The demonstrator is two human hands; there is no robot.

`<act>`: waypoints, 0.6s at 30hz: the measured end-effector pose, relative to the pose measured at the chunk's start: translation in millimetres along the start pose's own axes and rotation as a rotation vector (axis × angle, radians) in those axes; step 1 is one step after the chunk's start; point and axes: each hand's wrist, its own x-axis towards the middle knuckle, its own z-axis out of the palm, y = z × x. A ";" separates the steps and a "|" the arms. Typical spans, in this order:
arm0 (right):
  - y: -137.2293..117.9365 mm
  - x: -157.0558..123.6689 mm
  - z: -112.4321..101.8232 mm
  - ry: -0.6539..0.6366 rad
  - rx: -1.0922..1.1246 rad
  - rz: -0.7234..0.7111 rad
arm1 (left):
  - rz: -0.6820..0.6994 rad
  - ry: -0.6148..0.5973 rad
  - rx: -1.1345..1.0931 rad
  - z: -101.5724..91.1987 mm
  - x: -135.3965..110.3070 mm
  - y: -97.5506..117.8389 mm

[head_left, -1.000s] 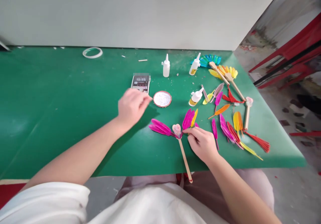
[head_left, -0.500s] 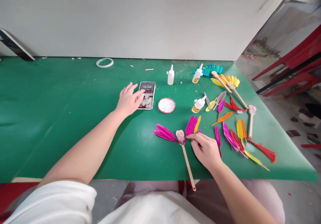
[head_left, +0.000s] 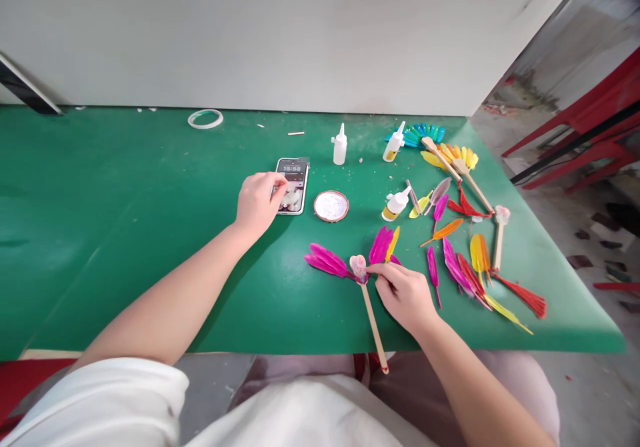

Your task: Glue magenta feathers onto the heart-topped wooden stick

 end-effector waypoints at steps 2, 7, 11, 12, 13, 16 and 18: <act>-0.6 0.2 0.0 0.021 -0.021 0.003 | 0.062 0.002 -0.055 -1.0 -2.1 19.9; -1.5 -0.6 -0.5 0.031 -0.069 -0.051 | 0.505 -0.231 -0.271 -5.2 -16.2 83.8; -1.2 -1.0 -2.3 0.054 -0.030 -0.038 | 0.705 -0.298 -0.208 -15.7 -41.0 117.3; -1.0 -0.7 -3.2 0.069 -0.016 -0.010 | 0.720 -0.292 -0.171 -18.9 -48.4 122.4; -0.7 -0.1 -4.1 0.089 -0.006 0.020 | 0.727 -0.286 -0.134 -21.9 -55.7 126.5; -0.1 1.9 -6.7 0.133 0.000 0.092 | 0.692 -0.265 -0.105 -27.2 -74.2 135.3; -0.1 2.8 -7.5 0.147 -0.004 0.106 | 0.660 -0.293 -0.107 -27.5 -81.5 139.0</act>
